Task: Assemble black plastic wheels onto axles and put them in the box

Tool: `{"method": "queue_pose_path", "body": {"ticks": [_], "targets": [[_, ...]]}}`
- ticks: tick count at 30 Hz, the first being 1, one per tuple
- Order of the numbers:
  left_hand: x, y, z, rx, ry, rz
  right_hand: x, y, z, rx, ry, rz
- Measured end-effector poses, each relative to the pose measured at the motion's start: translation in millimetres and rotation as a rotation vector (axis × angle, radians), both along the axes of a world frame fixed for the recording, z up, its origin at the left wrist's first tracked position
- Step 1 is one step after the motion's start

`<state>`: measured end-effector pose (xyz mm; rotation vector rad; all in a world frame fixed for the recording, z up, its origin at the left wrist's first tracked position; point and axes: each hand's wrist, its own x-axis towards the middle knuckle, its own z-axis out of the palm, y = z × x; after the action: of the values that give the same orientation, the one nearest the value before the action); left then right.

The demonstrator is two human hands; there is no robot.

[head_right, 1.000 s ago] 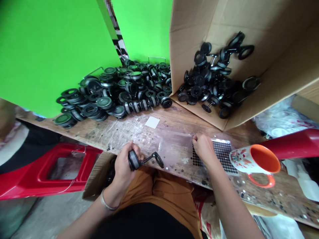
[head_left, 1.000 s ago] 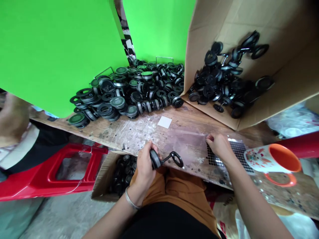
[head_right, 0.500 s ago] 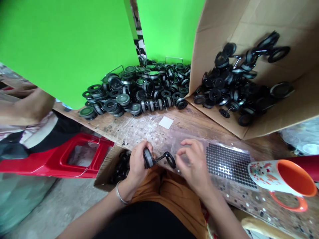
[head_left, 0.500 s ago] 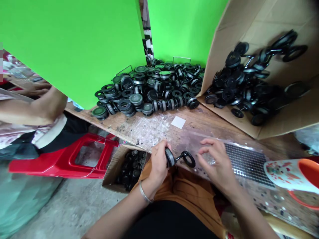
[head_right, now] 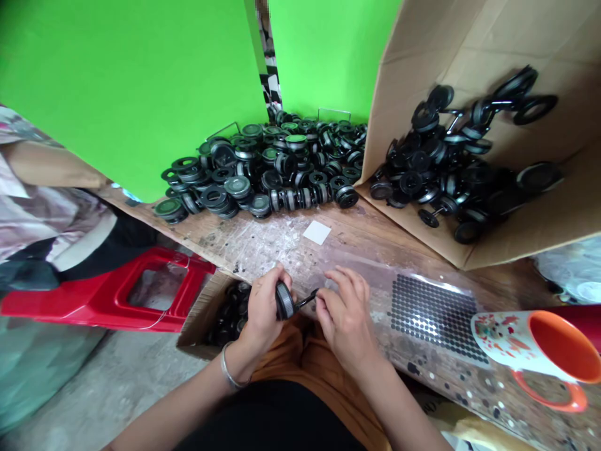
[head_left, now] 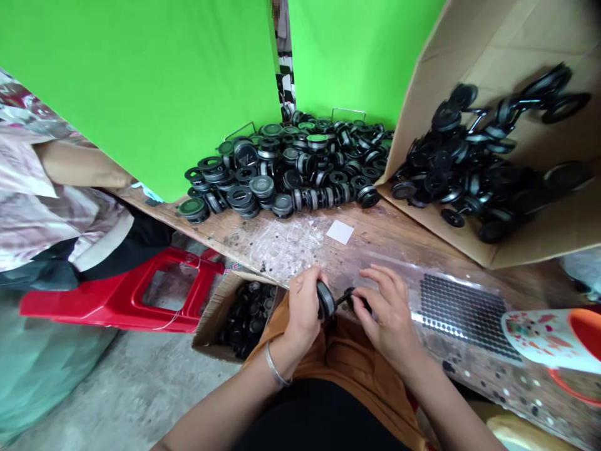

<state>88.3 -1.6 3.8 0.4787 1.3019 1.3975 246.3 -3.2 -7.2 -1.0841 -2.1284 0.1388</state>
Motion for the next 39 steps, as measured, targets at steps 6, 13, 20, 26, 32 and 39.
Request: {"method": "queue_pose_path", "body": {"ticks": [6, 13, 20, 26, 32, 39], "targets": [[-9.0, 9.9, -0.5, 0.013, -0.110, 0.066, -9.7, -20.4, -4.7, -0.052, -0.051, -0.007], [-10.1, 10.6, -2.2, 0.012, -0.387, 0.045, -7.0, -11.3, 6.5, -0.469, 0.368, 0.022], [-40.6, 13.3, -12.1, 0.242, 0.145, -0.229, -20.7, 27.1, 24.1, -0.618, 0.123, 0.131], [-67.7, 12.1, -37.9, 0.484, 1.084, -0.502, -52.1, 45.0, 54.5, -0.398, -0.646, 0.062], [-62.8, 17.9, -53.1, 0.488, 1.184, -0.402, -82.8, 46.3, 58.4, -0.380, -0.833, 0.041], [-61.5, 16.4, -51.6, 0.501, 1.177, -0.349, -87.9, 68.0, 50.7, -0.308, -0.726, 0.179]]}}
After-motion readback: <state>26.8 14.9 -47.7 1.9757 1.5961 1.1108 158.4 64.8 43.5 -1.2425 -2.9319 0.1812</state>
